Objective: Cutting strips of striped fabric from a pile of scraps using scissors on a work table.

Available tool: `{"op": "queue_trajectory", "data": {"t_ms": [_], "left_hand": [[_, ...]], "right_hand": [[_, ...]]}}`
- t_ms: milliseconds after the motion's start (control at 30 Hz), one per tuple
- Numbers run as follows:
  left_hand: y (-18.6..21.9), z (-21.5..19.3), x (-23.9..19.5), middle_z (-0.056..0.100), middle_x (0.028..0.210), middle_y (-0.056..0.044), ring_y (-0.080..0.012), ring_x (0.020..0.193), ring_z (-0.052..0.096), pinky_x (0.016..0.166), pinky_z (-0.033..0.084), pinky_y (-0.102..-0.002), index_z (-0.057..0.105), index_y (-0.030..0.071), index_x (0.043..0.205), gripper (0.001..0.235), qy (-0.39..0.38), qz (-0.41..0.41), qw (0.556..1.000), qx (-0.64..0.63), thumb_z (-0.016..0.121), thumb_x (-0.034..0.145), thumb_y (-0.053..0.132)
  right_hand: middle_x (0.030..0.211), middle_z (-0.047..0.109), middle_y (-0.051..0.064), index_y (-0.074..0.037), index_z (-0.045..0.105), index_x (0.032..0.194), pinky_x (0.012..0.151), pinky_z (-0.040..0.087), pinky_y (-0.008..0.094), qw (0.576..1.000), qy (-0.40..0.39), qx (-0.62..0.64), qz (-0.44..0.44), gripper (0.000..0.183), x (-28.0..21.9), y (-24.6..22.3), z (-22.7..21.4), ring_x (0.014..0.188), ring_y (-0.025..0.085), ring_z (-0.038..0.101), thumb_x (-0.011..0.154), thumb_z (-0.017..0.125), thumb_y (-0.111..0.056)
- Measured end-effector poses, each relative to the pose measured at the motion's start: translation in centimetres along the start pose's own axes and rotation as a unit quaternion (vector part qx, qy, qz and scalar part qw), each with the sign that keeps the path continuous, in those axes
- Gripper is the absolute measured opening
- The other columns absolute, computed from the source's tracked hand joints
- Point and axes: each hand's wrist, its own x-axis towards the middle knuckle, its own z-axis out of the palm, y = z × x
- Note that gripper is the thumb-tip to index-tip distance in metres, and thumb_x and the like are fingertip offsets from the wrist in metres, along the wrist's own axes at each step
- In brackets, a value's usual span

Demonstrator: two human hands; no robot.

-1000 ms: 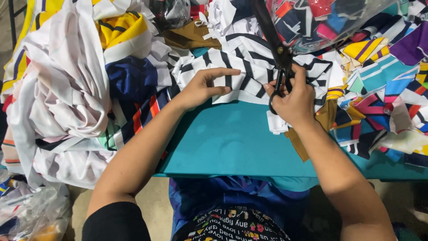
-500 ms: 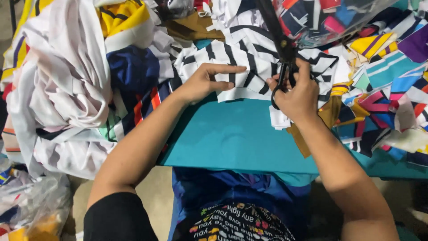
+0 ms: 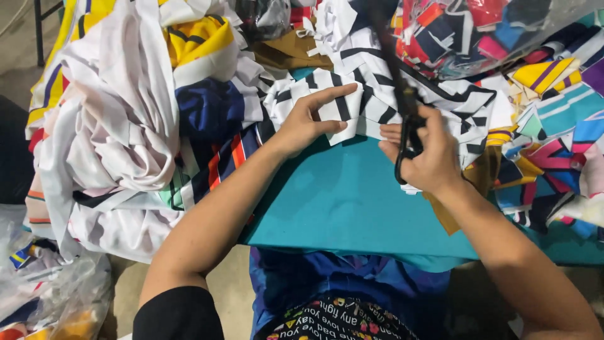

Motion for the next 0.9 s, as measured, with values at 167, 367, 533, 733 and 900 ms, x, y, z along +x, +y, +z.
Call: {"op": "queue_trajectory", "data": {"t_ms": [167, 367, 533, 733, 900], "left_hand": [[0.0, -0.2, 0.2, 0.062, 0.145, -0.016, -0.0254, 0.141, 0.047, 0.093, 0.050, -0.014, 0.063, 0.018, 0.143, 0.065, 0.004, 0.003, 1.000, 0.009, 0.072, 0.084, -0.007], [0.5, 0.1, -0.2, 0.061, 0.144, -0.022, -0.0372, 0.149, 0.035, 0.120, 0.034, -0.043, 0.063, 0.006, 0.142, 0.065, -0.003, 0.004, 1.000, 0.014, 0.077, 0.081, -0.011], [0.6, -0.4, -0.1, 0.064, 0.140, -0.018, -0.0324, 0.145, 0.041, 0.118, 0.035, -0.041, 0.067, 0.009, 0.137, 0.058, -0.001, 0.002, 1.000, 0.004, 0.078, 0.082, -0.008], [1.3, 0.8, -0.8, 0.076, 0.107, -0.016, -0.0195, 0.105, 0.061, 0.094, 0.051, -0.033, 0.079, 0.008, 0.112, 0.030, -0.094, -0.038, 0.994, 0.031, 0.073, 0.086, -0.005], [1.4, 0.0, 0.1, 0.074, 0.094, -0.014, -0.0135, 0.088, 0.061, 0.080, 0.052, -0.024, 0.079, 0.006, 0.112, 0.031, -0.065, -0.013, 0.998, 0.020, 0.069, 0.087, -0.008]], "right_hand": [[0.105, 0.075, 0.031, 0.011, 0.050, 0.128, 0.072, 0.062, 0.041, 0.996, -0.052, -0.074, 0.016, 0.053, 0.5, -0.1, -0.1, 0.089, 0.037, 0.075, 0.089, 0.083, -0.005], [0.112, 0.068, 0.040, 0.014, 0.046, 0.126, 0.077, 0.062, 0.045, 0.991, -0.089, 0.027, 0.093, 0.052, 1.4, -0.8, -1.2, 0.093, 0.041, 0.074, 0.088, 0.079, 0.000], [0.099, 0.071, 0.033, 0.002, 0.037, 0.126, 0.045, 0.054, 0.029, 0.915, -0.174, 0.294, 0.216, 0.050, -0.8, -1.6, -1.7, 0.053, 0.021, 0.068, 0.088, 0.067, -0.007], [0.079, 0.067, 0.037, 0.009, 0.034, 0.145, 0.030, 0.040, 0.019, 0.823, -0.204, 0.496, 0.186, 0.059, 0.2, -2.0, -1.0, 0.034, 0.018, 0.060, 0.096, 0.056, -0.015], [0.100, 0.070, 0.038, 0.007, 0.029, 0.153, 0.043, 0.056, 0.026, 0.808, -0.235, 0.513, 0.167, 0.073, 2.7, -2.7, -0.8, 0.058, 0.026, 0.074, 0.097, 0.061, -0.026]]}}
